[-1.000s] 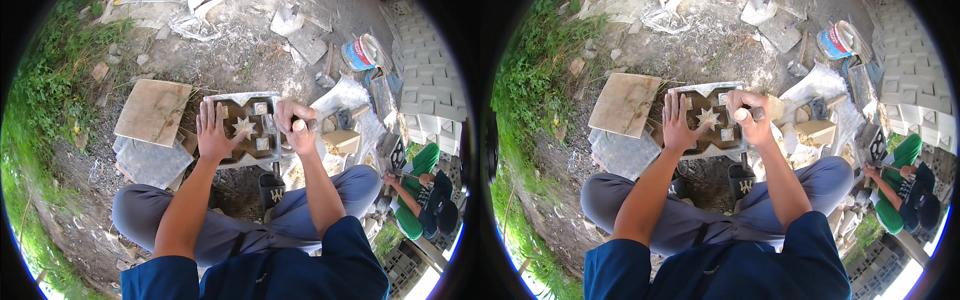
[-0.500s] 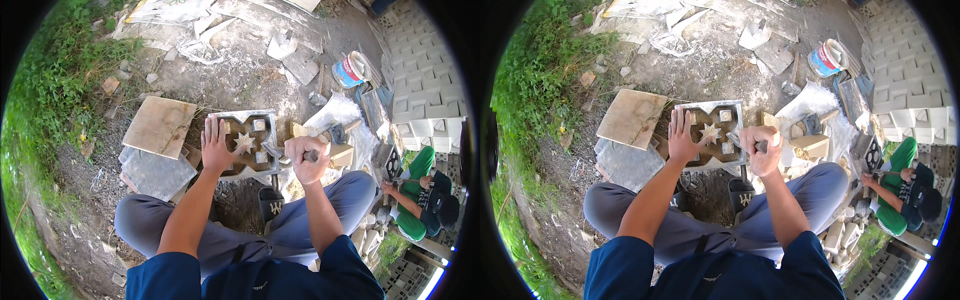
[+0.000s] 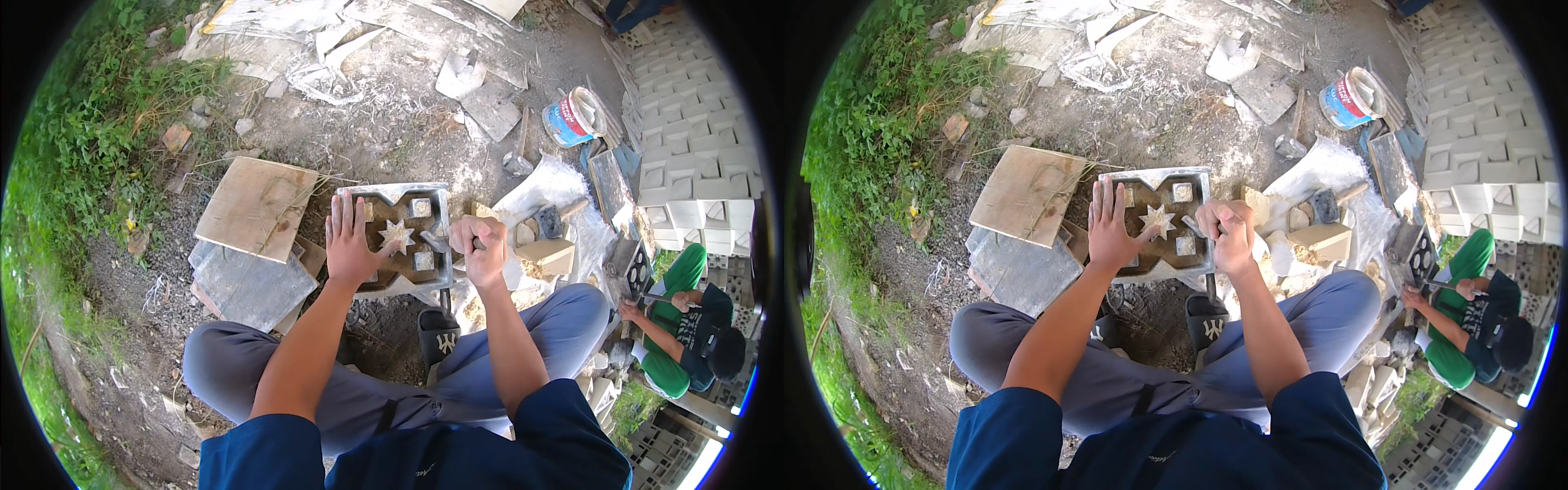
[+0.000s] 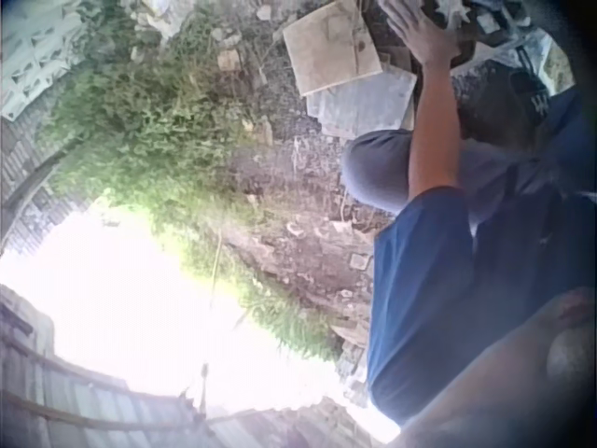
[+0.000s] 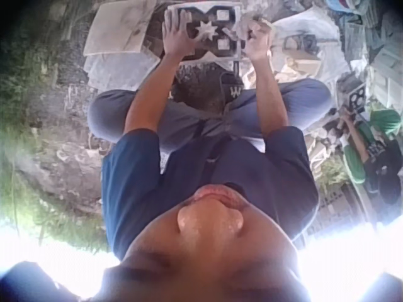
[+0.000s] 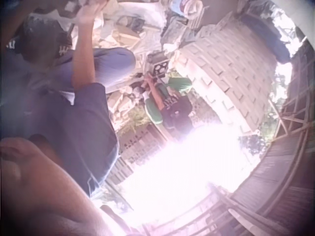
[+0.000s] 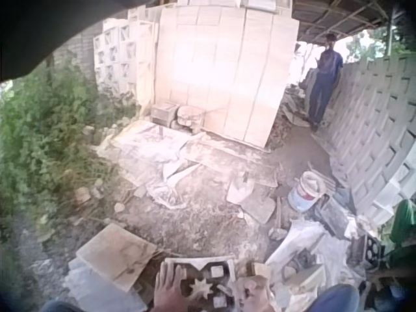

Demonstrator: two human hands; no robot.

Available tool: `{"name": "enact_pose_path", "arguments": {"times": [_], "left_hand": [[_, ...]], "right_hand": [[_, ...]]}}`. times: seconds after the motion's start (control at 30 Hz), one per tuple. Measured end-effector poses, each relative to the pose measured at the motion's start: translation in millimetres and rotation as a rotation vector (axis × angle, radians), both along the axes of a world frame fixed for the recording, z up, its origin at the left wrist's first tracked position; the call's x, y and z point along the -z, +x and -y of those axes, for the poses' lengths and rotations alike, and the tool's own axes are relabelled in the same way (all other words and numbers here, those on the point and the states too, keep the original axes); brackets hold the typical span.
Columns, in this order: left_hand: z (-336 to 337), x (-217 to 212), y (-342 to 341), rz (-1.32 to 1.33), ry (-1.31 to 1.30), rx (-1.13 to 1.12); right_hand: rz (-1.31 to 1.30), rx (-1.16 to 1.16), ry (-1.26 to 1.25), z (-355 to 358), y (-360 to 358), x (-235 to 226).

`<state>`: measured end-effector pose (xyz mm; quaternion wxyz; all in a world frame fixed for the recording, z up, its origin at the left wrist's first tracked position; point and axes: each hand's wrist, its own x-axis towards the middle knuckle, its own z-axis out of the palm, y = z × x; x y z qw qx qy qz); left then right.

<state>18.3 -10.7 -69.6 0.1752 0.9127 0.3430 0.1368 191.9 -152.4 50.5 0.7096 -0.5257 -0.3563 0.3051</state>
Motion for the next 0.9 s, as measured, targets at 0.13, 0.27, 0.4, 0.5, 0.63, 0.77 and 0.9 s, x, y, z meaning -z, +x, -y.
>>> {"name": "enact_pose_path", "arguments": {"times": [0.13,0.27,0.4,0.5,0.63,0.77,0.9], "left_hand": [[-1,0,-8,-0.034,-0.046,-0.022],[-2,-1,2,-0.004,-0.016,0.016],[3,-2,-8,-0.061,-0.064,-0.01],[-1,0,1,0.003,-0.003,0.001],[-2,3,-5,0.006,0.02,-0.007],[4,-4,9,0.028,0.008,0.015],[0,-1,-7,-0.058,-0.01,-0.017]], "right_hand": [[0.142,-0.073,0.012,12,-20,-20],[0.226,-0.055,0.006,5,-7,10],[0.179,-0.05,-0.084,22,-24,-13],[0.127,-0.105,-0.092,26,-11,-3],[-0.047,-0.003,-0.049,10,-8,-10],[0.066,-0.015,-0.017,19,-9,-5],[0.06,-0.031,-0.001,11,-24,-25]]}}
